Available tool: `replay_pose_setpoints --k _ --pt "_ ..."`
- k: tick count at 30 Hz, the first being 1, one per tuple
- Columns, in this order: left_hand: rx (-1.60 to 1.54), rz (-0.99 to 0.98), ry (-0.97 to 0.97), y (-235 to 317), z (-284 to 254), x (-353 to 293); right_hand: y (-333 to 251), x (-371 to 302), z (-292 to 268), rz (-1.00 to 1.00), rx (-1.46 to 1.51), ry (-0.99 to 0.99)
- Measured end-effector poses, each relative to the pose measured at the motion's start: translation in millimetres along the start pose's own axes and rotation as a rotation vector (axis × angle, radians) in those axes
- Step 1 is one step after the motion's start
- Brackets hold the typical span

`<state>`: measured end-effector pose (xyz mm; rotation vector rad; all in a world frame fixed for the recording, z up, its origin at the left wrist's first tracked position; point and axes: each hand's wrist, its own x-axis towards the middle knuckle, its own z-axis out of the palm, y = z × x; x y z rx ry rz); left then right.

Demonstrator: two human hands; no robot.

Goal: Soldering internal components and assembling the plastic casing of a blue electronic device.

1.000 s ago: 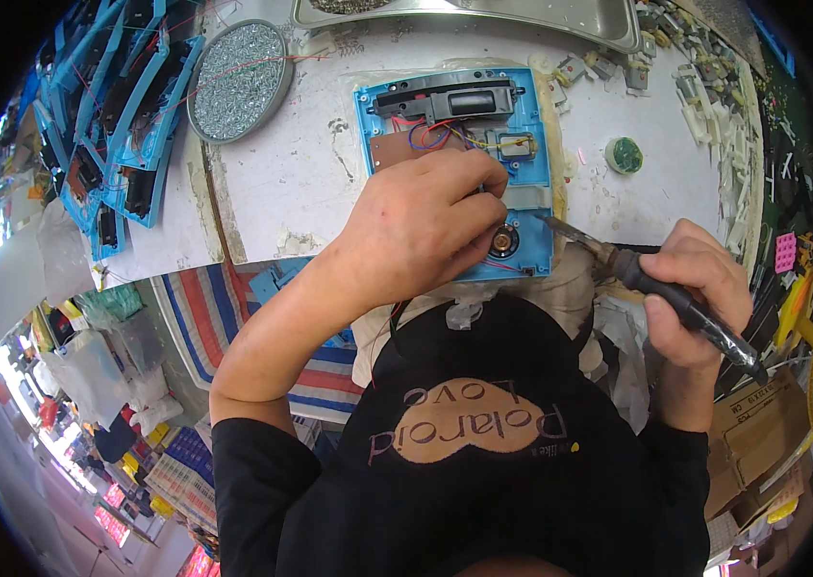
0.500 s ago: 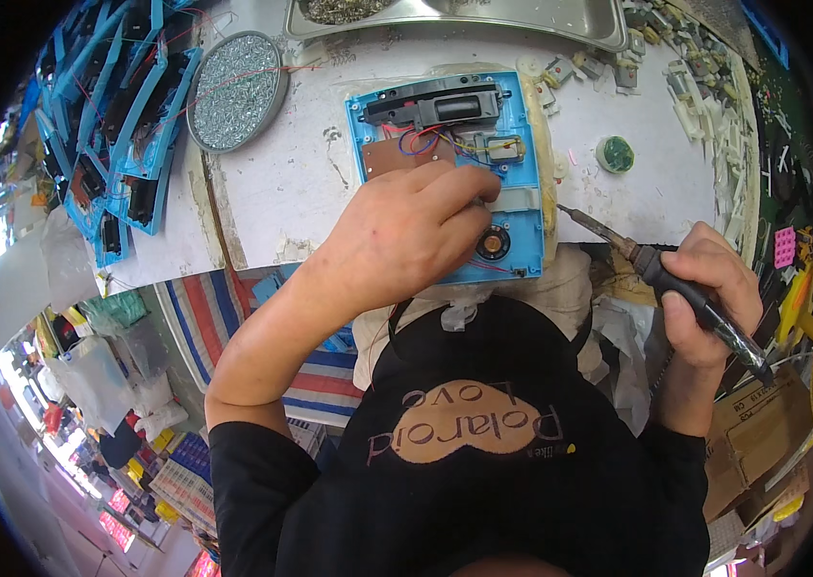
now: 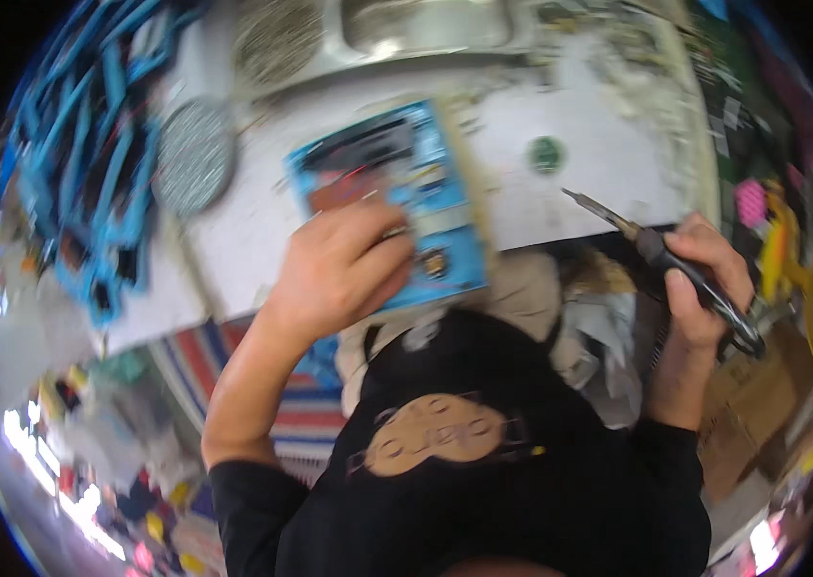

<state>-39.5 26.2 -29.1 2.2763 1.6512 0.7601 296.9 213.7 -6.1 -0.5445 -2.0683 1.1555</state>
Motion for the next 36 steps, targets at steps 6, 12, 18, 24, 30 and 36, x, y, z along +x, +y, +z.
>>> replay_pose_setpoints --k 6,12,18,24,30,36 --pt "-0.047 -0.040 0.153 7 8 -4 -1 -44 -136 0.194 -0.324 0.834" --pt "-0.026 -0.117 0.198 16 10 -11 31 -23 -195 0.211 -0.329 0.912" --pt "-0.031 -0.250 0.221 18 9 -31 95 58 -211 0.429 -0.346 0.783" --pt "-0.006 -0.328 0.404 21 7 -50 95 -5 -141 0.567 0.412 0.522" --pt "-0.031 -0.295 0.403 20 17 -43 -17 19 110 -0.151 -0.251 -0.187" --pt "-0.059 -0.252 0.451 17 17 -31 -18 25 150 -0.113 -0.365 -0.284"
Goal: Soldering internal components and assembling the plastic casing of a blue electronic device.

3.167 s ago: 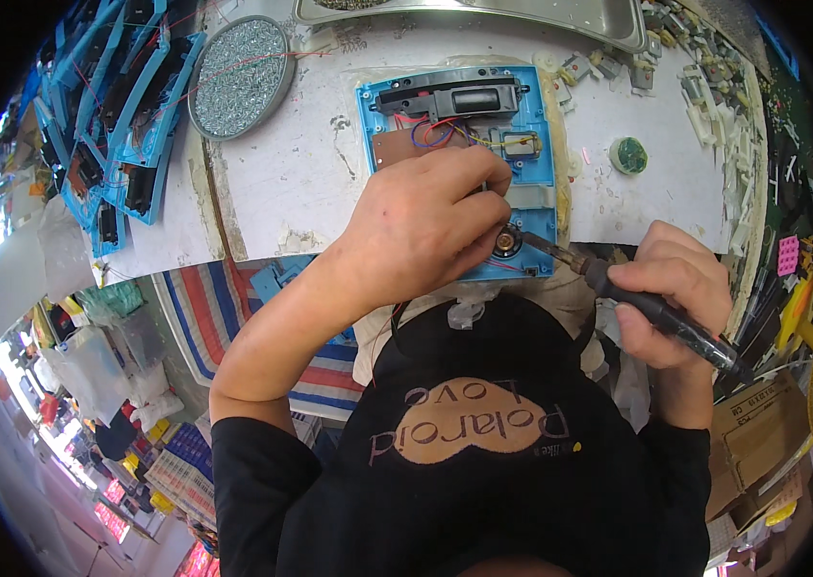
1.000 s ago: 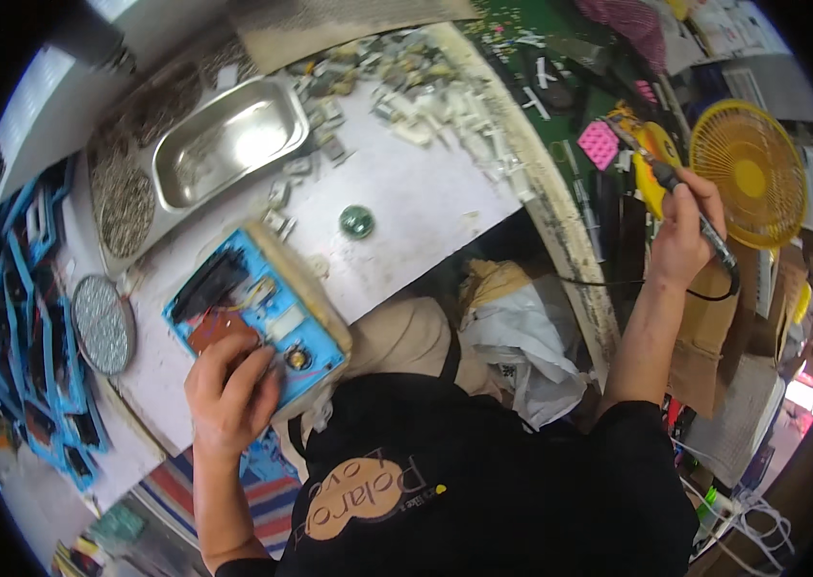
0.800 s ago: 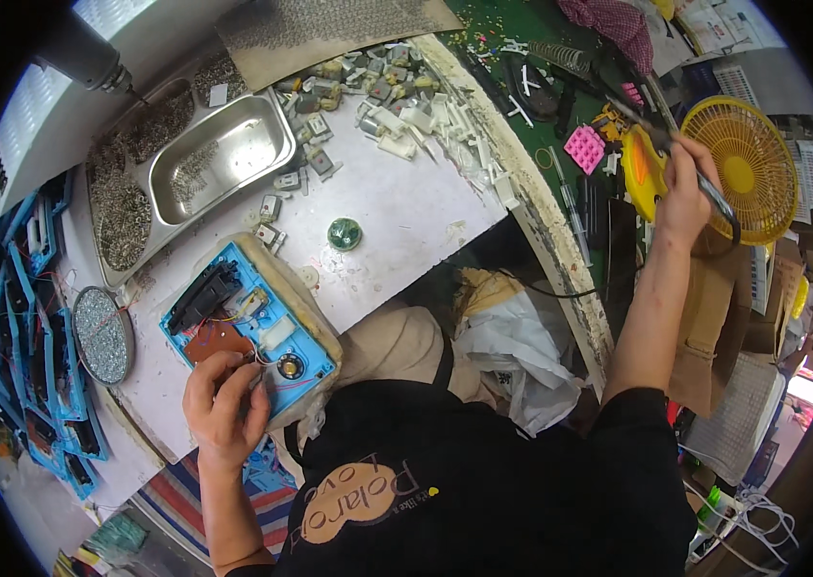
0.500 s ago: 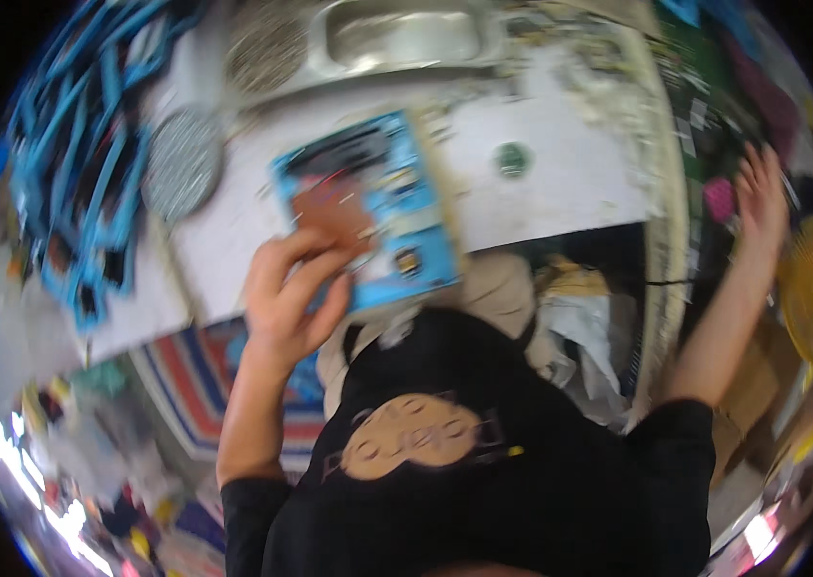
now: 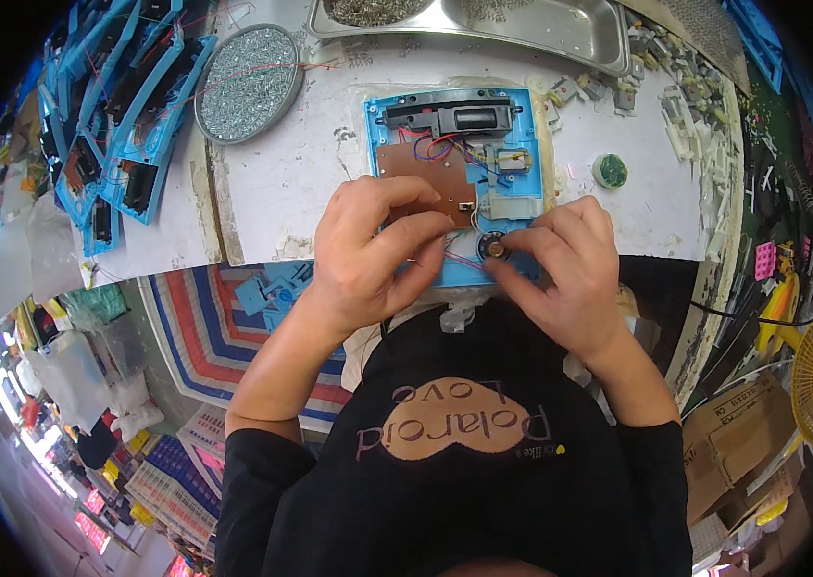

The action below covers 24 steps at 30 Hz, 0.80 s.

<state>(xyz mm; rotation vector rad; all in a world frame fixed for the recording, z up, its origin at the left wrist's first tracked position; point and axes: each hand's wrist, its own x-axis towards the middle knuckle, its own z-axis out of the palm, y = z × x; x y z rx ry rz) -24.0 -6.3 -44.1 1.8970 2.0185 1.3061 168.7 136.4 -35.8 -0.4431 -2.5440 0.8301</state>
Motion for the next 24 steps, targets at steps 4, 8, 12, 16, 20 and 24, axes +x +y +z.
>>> replay_pose_setpoints --k 4,8,12,16,20,24 --pt "-0.009 0.049 -0.069 -2 3 12 3 0 1 -0.004 -0.003 -0.024" --pt "0.106 0.083 -0.079 -4 9 34 15 19 -21 0.134 0.124 0.091" --pt "0.200 0.135 -0.083 -9 13 47 31 51 -11 0.084 -0.032 0.085" --pt "0.282 0.071 -0.079 -5 15 46 20 64 -10 0.156 -0.205 -0.031" --pt "0.280 0.044 -0.079 -4 18 45 11 70 -11 0.153 -0.319 -0.060" --pt "0.285 0.082 -0.080 -8 23 41 10 65 -11 0.172 -0.335 -0.049"
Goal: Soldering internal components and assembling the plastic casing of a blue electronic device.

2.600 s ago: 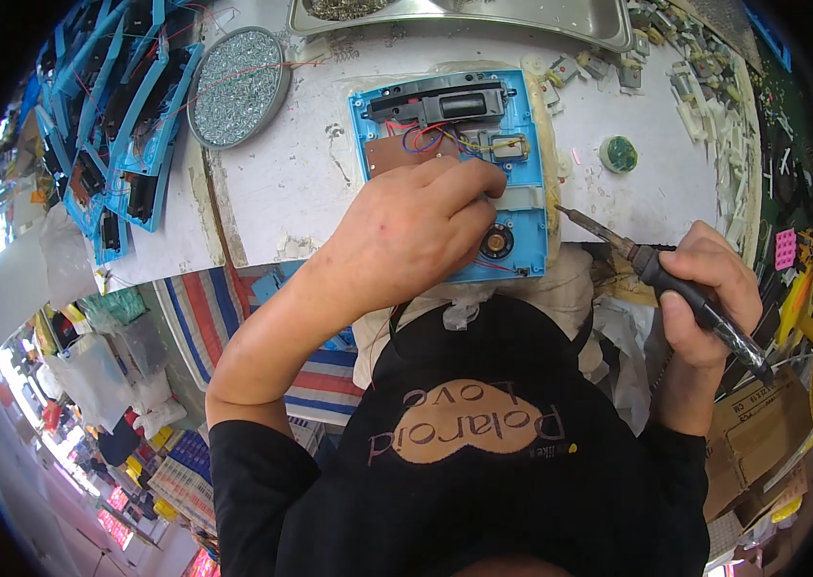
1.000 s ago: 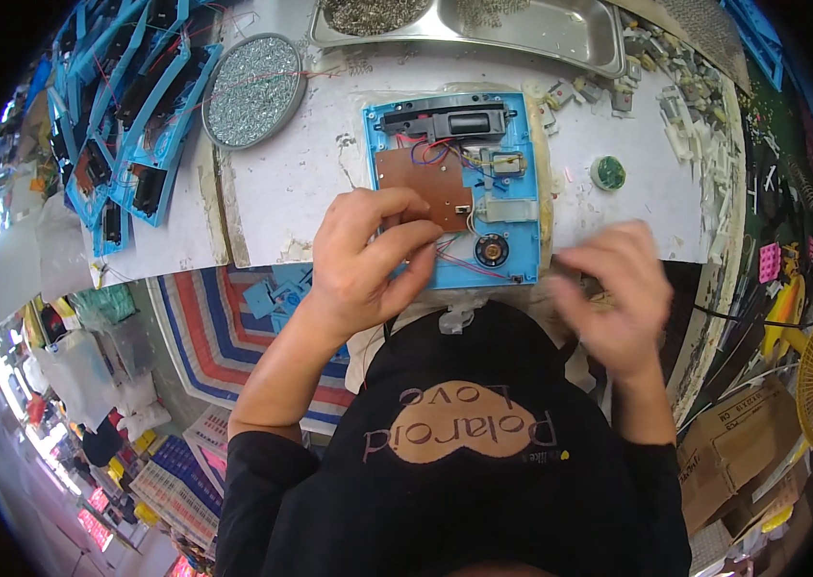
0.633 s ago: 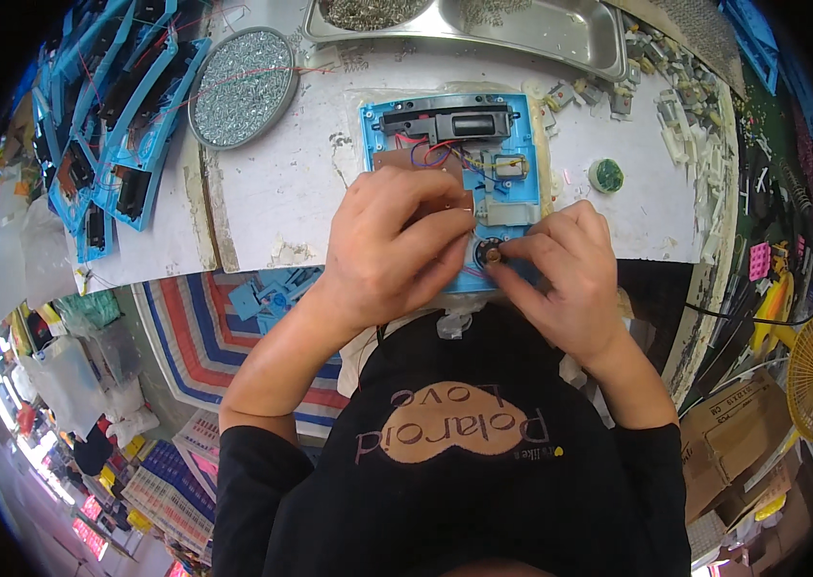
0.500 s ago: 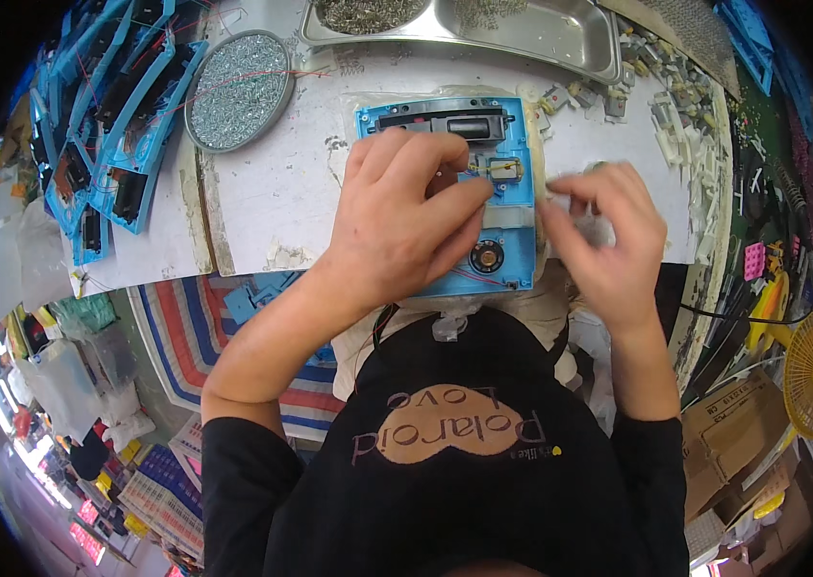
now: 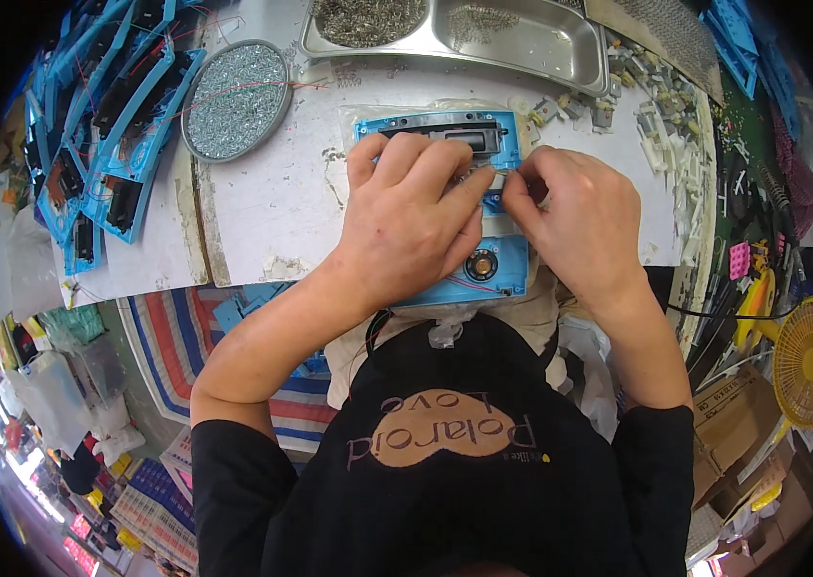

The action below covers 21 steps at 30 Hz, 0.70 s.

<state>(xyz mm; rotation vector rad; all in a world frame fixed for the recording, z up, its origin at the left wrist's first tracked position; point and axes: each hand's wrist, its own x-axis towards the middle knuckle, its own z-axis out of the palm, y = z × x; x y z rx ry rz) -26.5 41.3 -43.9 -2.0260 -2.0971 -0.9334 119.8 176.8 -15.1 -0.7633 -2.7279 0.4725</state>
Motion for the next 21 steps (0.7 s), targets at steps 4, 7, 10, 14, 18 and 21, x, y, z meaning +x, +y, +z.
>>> replay_pose_setpoints --k 4,7,10,14,18,21 --pt "0.015 0.007 -0.007 0 -1 -2 3 0 -1 0.112 0.173 -0.070" --pt "0.017 -0.001 -0.003 0 0 -3 6 11 -8 0.164 0.250 -0.187" --pt "0.022 0.003 0.011 -1 2 -3 5 17 -11 -0.028 0.003 -0.194" --pt "0.035 0.011 0.016 -1 2 -3 -3 19 -7 -0.305 -0.272 -0.109" --pt "0.026 0.009 0.005 -2 3 -4 2 20 -9 -0.381 -0.284 -0.112" --pt "0.019 -0.007 0.008 -2 3 -7 31 22 -23 0.112 0.434 -0.345"
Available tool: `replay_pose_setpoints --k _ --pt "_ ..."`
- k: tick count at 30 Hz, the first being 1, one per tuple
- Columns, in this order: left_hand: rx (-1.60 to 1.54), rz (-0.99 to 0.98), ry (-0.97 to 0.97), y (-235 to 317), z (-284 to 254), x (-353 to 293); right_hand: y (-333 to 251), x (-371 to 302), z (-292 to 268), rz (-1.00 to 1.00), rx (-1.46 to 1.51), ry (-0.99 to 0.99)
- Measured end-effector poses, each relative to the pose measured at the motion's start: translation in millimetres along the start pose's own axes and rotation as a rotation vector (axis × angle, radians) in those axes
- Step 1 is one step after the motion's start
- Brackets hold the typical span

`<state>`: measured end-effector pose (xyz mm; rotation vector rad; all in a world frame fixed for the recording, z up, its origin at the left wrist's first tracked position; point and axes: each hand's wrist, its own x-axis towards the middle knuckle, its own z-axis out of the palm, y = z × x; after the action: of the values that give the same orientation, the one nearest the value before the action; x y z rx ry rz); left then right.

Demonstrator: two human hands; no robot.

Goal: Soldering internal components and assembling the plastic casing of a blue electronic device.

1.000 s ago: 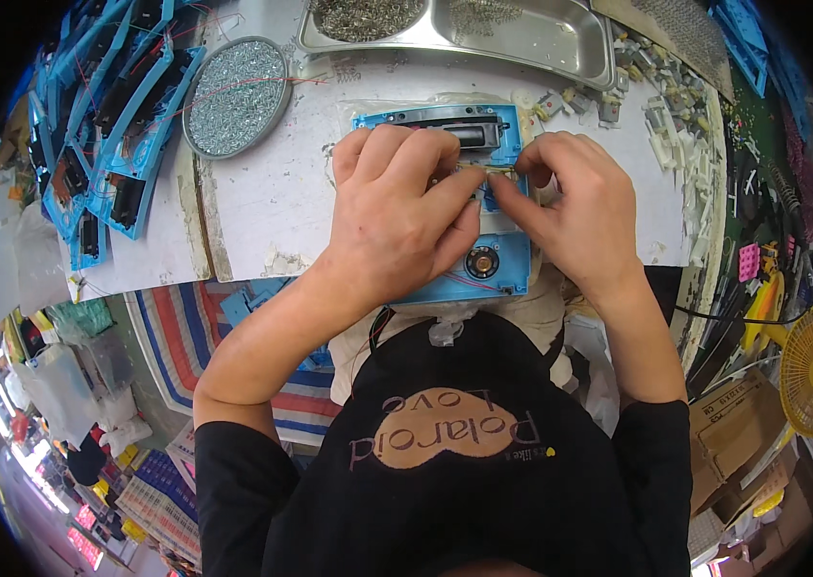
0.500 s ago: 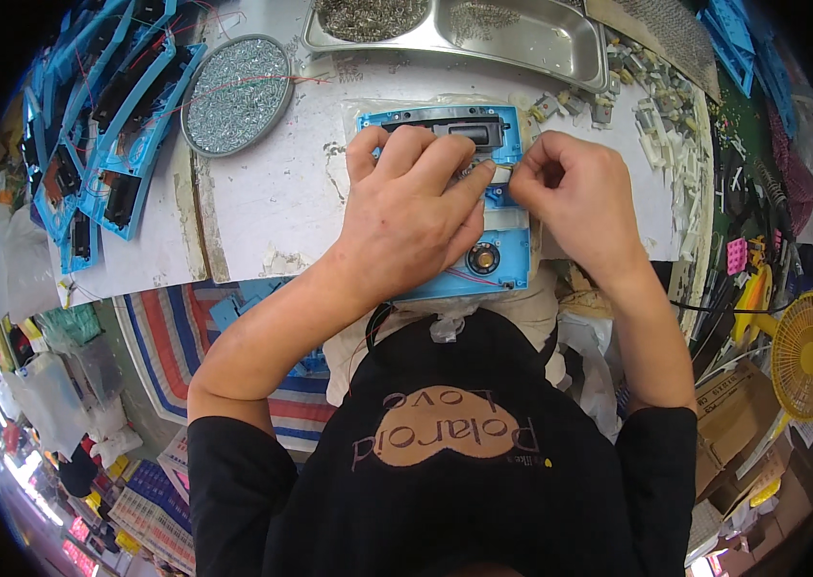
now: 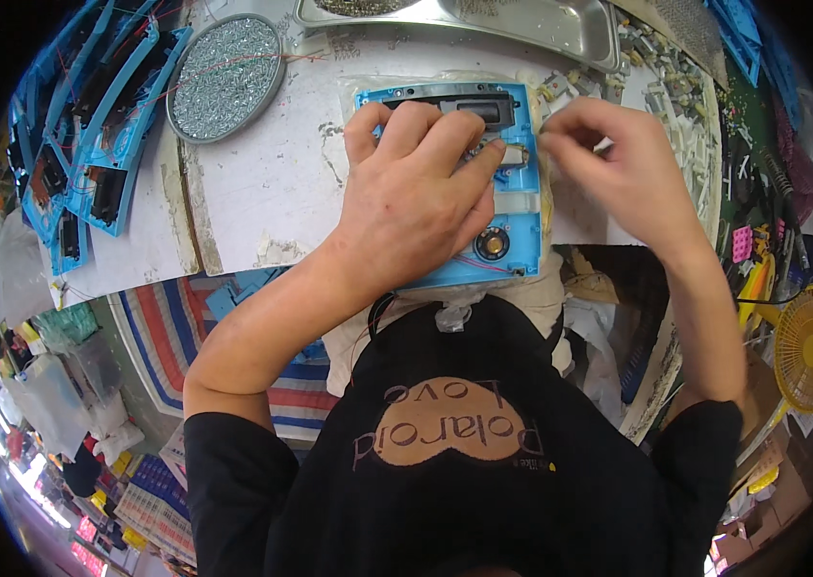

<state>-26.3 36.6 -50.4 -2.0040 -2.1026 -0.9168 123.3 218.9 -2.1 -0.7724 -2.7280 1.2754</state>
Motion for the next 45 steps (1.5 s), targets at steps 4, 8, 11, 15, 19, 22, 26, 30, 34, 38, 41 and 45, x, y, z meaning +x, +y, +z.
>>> replay_pose_setpoints --k 4,8,11,15,19,22,26,30,34,38,41,45 --pt "-0.016 0.005 -0.020 1 -1 3 13 -10 10 0.245 0.428 0.052" --pt "-0.025 0.009 -0.022 1 -1 4 12 -4 10 0.336 0.463 -0.042" --pt "-0.025 -0.002 -0.022 1 -1 3 10 -9 21 0.140 0.276 0.071" --pt "-0.029 0.000 -0.026 1 -1 4 -10 -9 26 -0.129 -0.274 0.201" --pt "-0.036 0.014 -0.015 0 0 4 -14 7 18 -0.210 -0.486 0.078" --pt "-0.039 0.023 -0.015 0 0 5 -15 23 5 -0.326 -0.557 -0.070" --pt "-0.028 0.024 -0.012 0 -1 5 -14 37 -4 -0.394 -0.574 -0.208" --pt "-0.024 0.018 -0.008 1 -1 4 9 24 0 -0.325 -0.245 -0.127" --pt "-0.040 0.009 -0.038 1 -2 4 18 8 2 0.253 0.405 -0.128" --pt "-0.022 0.021 -0.030 1 -2 5 14 8 4 0.287 0.435 -0.129" --pt "-0.023 0.018 -0.029 2 -2 5 11 10 5 0.280 0.413 -0.141" --pt "-0.049 0.011 -0.022 2 -3 7 10 11 2 0.276 0.372 -0.178"
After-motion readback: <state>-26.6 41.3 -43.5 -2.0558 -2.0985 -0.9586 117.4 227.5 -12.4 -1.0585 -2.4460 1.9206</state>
